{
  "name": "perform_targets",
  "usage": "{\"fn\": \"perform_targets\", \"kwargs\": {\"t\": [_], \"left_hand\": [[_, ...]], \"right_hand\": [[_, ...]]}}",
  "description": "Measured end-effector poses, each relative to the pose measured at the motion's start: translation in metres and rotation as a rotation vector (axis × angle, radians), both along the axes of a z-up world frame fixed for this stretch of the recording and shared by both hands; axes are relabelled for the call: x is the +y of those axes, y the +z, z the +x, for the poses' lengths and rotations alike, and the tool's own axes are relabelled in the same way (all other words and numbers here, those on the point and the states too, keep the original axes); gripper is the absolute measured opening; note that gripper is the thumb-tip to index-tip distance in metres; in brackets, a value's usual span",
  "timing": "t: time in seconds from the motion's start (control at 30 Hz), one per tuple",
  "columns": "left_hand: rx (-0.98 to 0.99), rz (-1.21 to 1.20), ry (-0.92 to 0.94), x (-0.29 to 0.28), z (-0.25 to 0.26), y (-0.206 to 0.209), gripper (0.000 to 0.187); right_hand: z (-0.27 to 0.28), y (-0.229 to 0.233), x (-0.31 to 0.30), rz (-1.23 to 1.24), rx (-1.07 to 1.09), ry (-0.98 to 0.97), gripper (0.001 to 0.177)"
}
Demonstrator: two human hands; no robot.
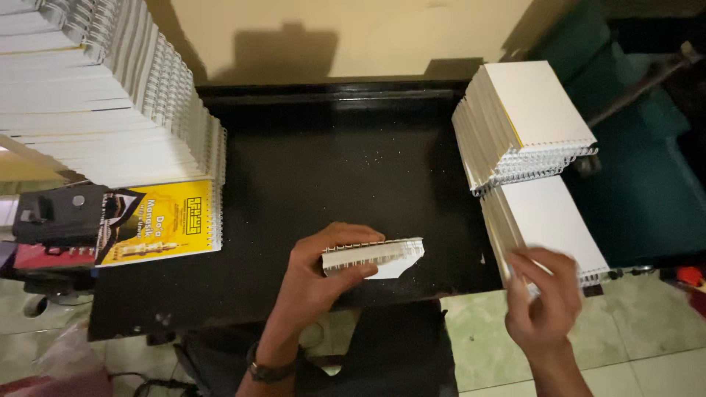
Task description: The person takes spiral-bound notebooks from a stack, flips them over to check the cover, and places them onto a growing pile on the table. They repeat this process for several notebooks, occasionally adjusting the stacks.
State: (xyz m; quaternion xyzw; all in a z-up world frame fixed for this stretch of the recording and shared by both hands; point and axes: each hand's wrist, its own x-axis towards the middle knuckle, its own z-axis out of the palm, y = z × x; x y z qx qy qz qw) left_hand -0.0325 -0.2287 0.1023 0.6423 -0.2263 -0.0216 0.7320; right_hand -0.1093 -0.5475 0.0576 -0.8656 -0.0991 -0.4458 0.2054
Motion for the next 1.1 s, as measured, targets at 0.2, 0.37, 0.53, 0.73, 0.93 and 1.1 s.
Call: {"fn": "perform_targets", "kwargs": {"t": [0.2,0.37,0.53,0.73,0.93,1.1], "left_hand": [[0.067,0.075,0.016,0.002,0.002,0.009,0.027],[-0.012,0.042,-0.022,0.001,0.007,0.003,0.03],[-0.011,0.057,-0.062,-0.001,0.008,0.003,0.036],[-0.122,0.103,-0.11,-0.001,0.015,-0.002,0.029],[0.016,0.053,-0.12,0.001,0.013,0.0,0.029],[0.077,-0.026,0.008,-0.003,0.014,-0.034,0.056]], "right_hand": [[0.056,0.104,0.07,-0.141,0.437,0.521,0.049],[0.067,0.119,0.082,-0.384,0.405,0.492,0.029],[0.068,0.129,0.084,-0.455,0.456,0.513,0.023],[0.073,0.141,0.084,-0.412,0.56,0.603,0.024],[0.075,0.137,0.092,-0.437,0.592,0.605,0.037],[0.088,0.119,0.099,-0.391,0.555,0.557,0.03]]}}
